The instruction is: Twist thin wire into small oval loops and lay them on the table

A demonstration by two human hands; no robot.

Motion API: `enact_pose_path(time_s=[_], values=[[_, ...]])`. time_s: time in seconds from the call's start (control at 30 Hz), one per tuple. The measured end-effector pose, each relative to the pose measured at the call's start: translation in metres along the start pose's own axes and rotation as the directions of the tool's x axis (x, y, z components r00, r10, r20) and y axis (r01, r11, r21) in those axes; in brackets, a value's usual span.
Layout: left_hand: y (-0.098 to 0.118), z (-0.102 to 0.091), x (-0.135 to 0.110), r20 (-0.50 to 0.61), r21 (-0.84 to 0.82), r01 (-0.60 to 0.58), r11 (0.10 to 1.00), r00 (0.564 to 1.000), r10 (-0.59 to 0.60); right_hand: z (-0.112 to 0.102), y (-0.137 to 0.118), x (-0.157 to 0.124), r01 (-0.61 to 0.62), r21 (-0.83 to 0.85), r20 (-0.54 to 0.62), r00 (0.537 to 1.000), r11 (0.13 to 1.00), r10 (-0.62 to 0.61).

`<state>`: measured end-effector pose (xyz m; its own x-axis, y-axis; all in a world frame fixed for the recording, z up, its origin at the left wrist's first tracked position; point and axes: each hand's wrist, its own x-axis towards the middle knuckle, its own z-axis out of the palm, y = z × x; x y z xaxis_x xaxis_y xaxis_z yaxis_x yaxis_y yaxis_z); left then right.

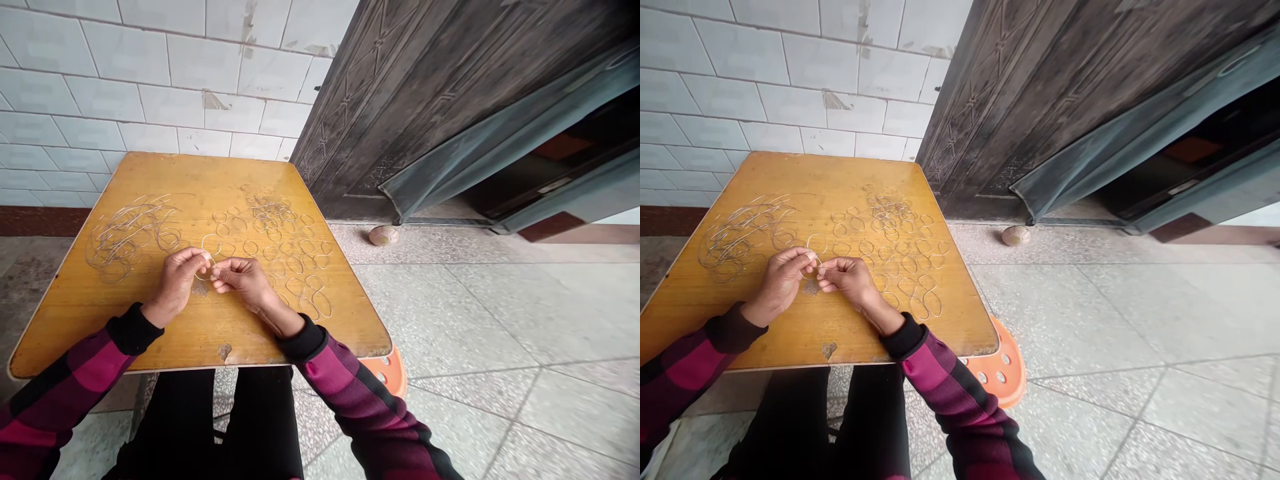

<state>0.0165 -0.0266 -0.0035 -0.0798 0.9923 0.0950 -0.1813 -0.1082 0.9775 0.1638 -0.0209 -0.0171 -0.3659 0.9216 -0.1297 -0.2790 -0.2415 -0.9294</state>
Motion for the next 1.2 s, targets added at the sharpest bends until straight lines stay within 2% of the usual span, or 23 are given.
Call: enact_pose_path(time_s=[0.17,0.37,0.5,0.7,0.77,0.83,0.9,1.0,1.2], values=[[0.010,-0.004,0.003,0.050,0.002,0.077,0.997,0.996,-0.077,-0.004,-0.002,0.002,0.032,-0.054,-0.030,0.999,0.998,-0.033],[0.013,-0.012,0.005,0.165,-0.021,0.136,0.990,0.978,-0.131,-0.007,-0.006,0.000,0.095,-0.157,-0.075,0.991,0.983,-0.108],[0.017,-0.016,0.005,0.215,0.057,0.096,0.994,0.971,-0.106,-0.009,-0.008,-0.001,0.150,-0.256,-0.108,0.977,0.955,-0.183],[0.020,-0.014,-0.002,0.306,0.142,0.154,0.978,0.933,-0.191,-0.010,-0.011,-0.003,0.186,-0.381,-0.129,0.960,0.906,-0.251],[0.018,-0.013,-0.004,0.273,0.117,0.148,0.982,0.946,-0.175,-0.010,-0.012,-0.004,0.188,-0.328,-0.123,0.963,0.926,-0.239],[0.016,-0.012,-0.005,0.213,0.073,0.132,0.989,0.966,-0.145,-0.009,-0.014,-0.005,0.160,-0.189,-0.103,0.978,0.969,-0.181],[0.015,-0.011,-0.004,0.169,0.037,0.107,0.994,0.979,-0.111,-0.008,-0.015,-0.005,0.091,-0.017,-0.073,0.993,0.996,-0.092],[0.014,-0.011,-0.003,0.151,0.016,0.081,0.997,0.985,-0.082,-0.009,-0.014,-0.003,-0.022,0.159,-0.010,1.000,0.987,0.024],[0.012,-0.008,-0.005,0.182,0.028,0.104,0.994,0.977,-0.107,-0.010,-0.011,0.000,-0.121,0.260,0.045,0.993,0.958,0.113]])
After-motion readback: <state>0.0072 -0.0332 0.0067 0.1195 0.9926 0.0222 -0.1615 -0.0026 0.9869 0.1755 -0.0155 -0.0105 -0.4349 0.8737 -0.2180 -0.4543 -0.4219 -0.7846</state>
